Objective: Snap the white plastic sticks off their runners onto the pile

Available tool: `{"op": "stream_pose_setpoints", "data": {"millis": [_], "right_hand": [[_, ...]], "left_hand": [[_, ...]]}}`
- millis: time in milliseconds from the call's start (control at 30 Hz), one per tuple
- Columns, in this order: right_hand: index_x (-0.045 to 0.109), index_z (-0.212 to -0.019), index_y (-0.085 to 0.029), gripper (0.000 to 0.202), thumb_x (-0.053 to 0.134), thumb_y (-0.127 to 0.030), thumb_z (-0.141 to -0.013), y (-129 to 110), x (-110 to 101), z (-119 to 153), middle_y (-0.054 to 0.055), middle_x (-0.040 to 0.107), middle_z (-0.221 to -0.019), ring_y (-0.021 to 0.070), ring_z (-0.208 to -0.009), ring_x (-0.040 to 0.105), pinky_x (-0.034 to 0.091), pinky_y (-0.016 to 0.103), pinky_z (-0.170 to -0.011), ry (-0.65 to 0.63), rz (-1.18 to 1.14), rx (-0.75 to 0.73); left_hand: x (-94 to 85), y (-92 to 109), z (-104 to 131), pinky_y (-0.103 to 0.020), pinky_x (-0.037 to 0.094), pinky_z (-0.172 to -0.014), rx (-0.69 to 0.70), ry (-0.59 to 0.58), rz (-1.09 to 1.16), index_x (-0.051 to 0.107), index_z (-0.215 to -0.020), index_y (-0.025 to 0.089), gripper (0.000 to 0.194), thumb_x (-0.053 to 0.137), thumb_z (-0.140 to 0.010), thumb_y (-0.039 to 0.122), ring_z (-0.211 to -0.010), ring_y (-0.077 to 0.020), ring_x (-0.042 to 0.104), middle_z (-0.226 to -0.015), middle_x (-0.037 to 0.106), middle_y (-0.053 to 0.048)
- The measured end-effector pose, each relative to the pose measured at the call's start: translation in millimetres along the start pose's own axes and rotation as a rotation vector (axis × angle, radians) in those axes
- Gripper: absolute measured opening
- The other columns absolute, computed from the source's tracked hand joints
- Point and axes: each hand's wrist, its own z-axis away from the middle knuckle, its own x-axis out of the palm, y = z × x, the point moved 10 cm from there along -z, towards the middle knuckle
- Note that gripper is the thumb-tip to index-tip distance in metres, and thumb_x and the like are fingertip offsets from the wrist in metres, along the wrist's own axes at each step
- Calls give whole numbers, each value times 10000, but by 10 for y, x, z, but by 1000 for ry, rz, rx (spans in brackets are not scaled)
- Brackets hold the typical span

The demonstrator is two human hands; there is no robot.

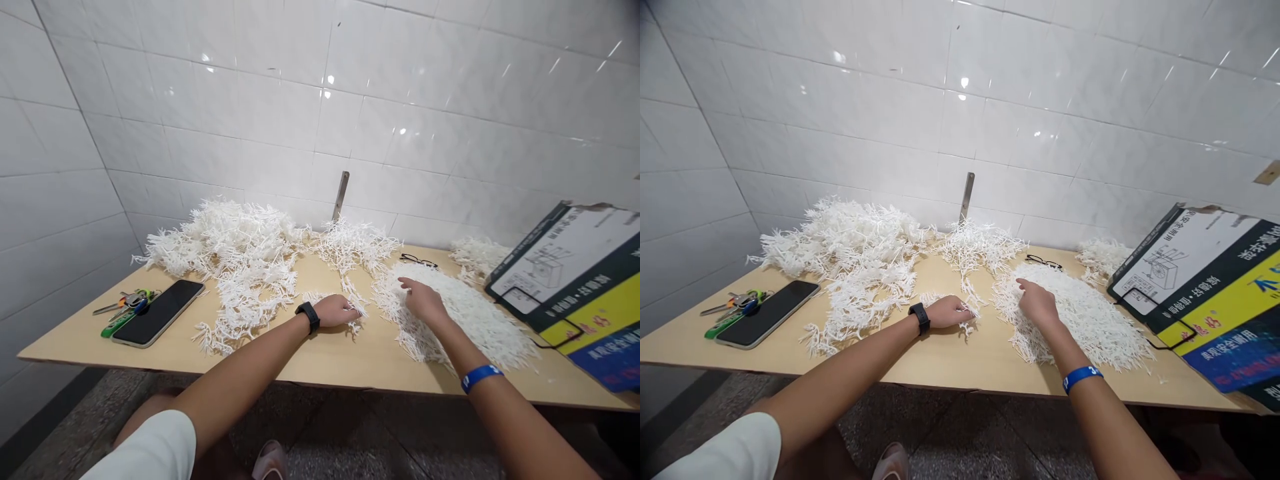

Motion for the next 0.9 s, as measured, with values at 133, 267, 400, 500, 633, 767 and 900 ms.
{"op": "stream_pose_setpoints", "data": {"millis": [133,267,400,500,633,767,900], "right_hand": [[674,-1091,-191,440,394,-119,-759,-593,259,385,60,672,-1144,204,-1031,610,444,334,-916,-90,-184,-250],[686,-1087,-205,358,478,-374,-850,-1012,561,716,80,668,-1161,241,-1060,602,442,346,-904,-226,-215,-351],[734,-921,-242,392,389,-428,-902,-989,650,821,55,730,-958,231,-877,651,457,312,-758,-209,-191,-299],[733,-797,-224,410,402,-450,-887,-922,638,800,56,734,-808,224,-780,651,448,293,-695,-176,-204,-260],[722,-781,-178,436,417,-481,-854,-700,402,525,85,733,-822,219,-722,653,466,295,-642,-59,-403,-132],[720,-960,-171,366,446,-381,-839,-237,-33,111,94,727,-963,231,-777,661,480,333,-693,110,-305,-1],[688,-1118,-232,447,546,-130,-707,-56,-27,22,84,687,-1129,284,-999,633,451,402,-864,-62,86,1]], "left_hand": [[13,-24,-1,-281,167,-503,-1,7,0,376,-469,183,469,488,-765,529,-452,-95,249,-435,288,33],[30,-41,-11,-262,225,-513,5,4,-32,451,-502,168,359,493,-753,421,-481,-105,350,-472,419,15],[33,-49,-9,-258,243,-514,-13,-6,-58,500,-522,165,318,497,-738,398,-497,-114,378,-481,453,9],[36,-14,0,-261,233,-507,19,-10,-22,510,-530,167,350,471,-758,428,-488,-111,364,-475,441,13],[52,-26,3,-277,191,-500,24,-23,-23,491,-484,167,348,497,-738,406,-465,-104,304,-435,388,17],[32,-24,-4,-299,143,-501,24,-22,-21,386,-433,181,428,496,-750,446,-448,-97,214,-424,267,28],[-5,-6,-2,-304,132,-506,15,-5,-2,315,-433,188,486,498,-756,501,-448,-93,192,-440,232,30]]}}
